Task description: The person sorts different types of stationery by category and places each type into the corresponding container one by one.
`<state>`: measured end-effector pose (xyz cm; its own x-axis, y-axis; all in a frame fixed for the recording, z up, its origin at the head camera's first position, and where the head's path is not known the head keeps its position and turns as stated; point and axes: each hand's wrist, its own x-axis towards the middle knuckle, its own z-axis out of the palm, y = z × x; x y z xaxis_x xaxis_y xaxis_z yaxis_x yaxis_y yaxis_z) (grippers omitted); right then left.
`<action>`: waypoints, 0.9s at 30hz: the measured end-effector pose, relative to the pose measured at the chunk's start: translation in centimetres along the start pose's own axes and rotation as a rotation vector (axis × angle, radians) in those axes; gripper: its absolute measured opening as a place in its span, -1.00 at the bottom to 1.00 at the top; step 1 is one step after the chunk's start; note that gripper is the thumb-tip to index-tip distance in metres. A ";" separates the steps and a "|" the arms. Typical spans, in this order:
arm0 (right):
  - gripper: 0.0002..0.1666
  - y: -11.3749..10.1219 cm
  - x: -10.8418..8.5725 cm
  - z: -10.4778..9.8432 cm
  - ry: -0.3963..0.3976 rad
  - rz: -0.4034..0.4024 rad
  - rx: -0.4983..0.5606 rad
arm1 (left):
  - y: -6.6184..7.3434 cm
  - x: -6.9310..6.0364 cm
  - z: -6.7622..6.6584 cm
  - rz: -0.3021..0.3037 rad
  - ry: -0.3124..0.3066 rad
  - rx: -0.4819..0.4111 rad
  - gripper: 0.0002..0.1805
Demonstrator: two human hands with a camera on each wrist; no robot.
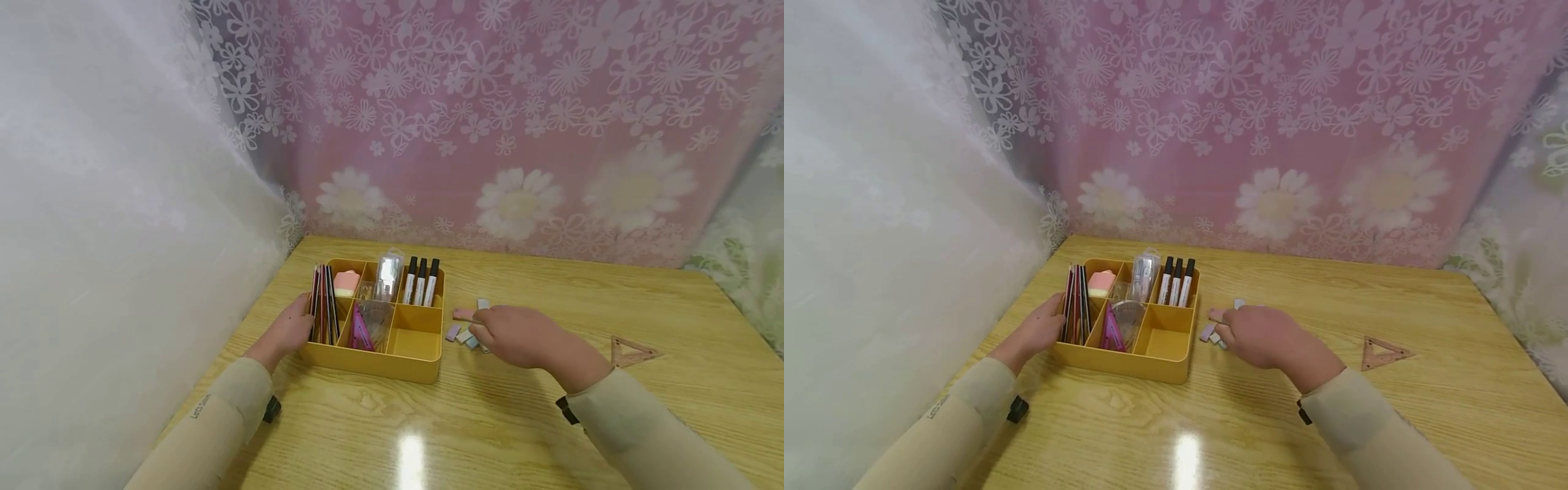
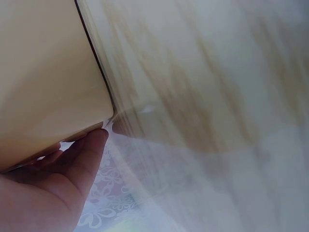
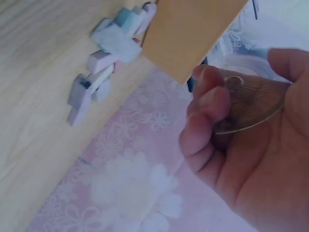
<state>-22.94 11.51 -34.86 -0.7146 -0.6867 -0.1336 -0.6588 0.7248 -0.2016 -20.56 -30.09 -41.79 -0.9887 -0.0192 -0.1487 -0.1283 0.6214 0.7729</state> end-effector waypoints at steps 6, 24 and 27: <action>-0.40 -1.1 1.3 -1.1 0.094 -0.019 0.012 | 0.0 0.1 0.0 0.007 0.007 0.007 -0.37; -0.68 -3.8 4.5 -2.0 0.414 -0.185 -0.086 | 0.0 0.1 -0.1 0.019 0.022 0.010 -0.37; -0.54 -4.2 5.2 -2.1 0.339 -0.151 -0.006 | -0.1 0.1 -0.1 0.011 0.018 0.004 -0.37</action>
<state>-24.36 4.99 -32.65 -0.6457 -0.7291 0.2268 -0.7636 0.6176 -0.1886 -20.63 -30.20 -41.79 -0.9912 -0.0265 -0.1295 -0.1176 0.6252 0.7716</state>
